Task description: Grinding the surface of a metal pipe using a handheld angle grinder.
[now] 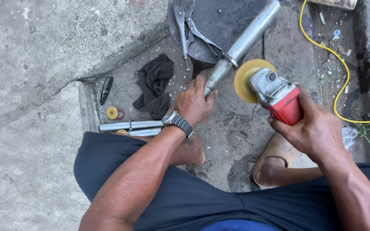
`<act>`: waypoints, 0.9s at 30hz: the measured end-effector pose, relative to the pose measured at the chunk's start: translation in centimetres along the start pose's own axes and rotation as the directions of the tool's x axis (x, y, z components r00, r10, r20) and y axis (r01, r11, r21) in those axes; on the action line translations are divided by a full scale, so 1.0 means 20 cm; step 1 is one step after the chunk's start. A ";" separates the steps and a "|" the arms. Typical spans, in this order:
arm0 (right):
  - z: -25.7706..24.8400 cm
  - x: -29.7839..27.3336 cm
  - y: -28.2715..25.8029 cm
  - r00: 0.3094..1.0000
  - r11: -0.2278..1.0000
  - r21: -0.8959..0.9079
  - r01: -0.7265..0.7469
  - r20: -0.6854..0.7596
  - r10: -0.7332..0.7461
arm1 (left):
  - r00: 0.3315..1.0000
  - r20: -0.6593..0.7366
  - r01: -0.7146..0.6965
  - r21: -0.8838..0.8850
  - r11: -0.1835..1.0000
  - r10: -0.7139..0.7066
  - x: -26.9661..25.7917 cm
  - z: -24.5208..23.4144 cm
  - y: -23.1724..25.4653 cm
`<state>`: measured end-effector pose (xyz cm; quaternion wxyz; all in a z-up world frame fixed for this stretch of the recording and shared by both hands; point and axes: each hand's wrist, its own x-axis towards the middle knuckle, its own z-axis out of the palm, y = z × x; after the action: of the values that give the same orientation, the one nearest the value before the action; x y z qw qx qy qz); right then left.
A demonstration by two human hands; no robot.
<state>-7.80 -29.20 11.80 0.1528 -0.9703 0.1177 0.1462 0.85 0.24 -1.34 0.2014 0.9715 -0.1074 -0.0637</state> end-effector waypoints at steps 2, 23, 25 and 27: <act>-0.03 0.00 -0.04 0.998 0.998 0.009 -0.057 0.040 0.056 | 0.999 -0.032 0.010 -0.043 0.999 -0.011 0.01 -0.10 0.03; -0.03 0.11 -0.17 1.000 0.997 0.082 0.010 0.005 -0.010 | 0.999 -0.038 0.008 0.082 0.997 -0.005 0.03 -0.11 0.06; -0.03 0.09 -0.17 1.000 0.997 0.074 -0.002 0.020 0.000 | 1.000 -0.007 0.019 0.068 0.998 -0.019 0.02 -0.13 0.07; -0.05 0.10 -0.20 0.999 0.995 0.100 -0.002 0.042 -0.002 | 0.999 0.029 0.032 0.051 0.998 -0.034 0.03 -0.15 0.08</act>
<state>-4.52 -26.27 13.18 0.2035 -0.9581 0.1216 0.1606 1.66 -0.30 1.96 0.1739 0.9769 -0.0960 -0.0789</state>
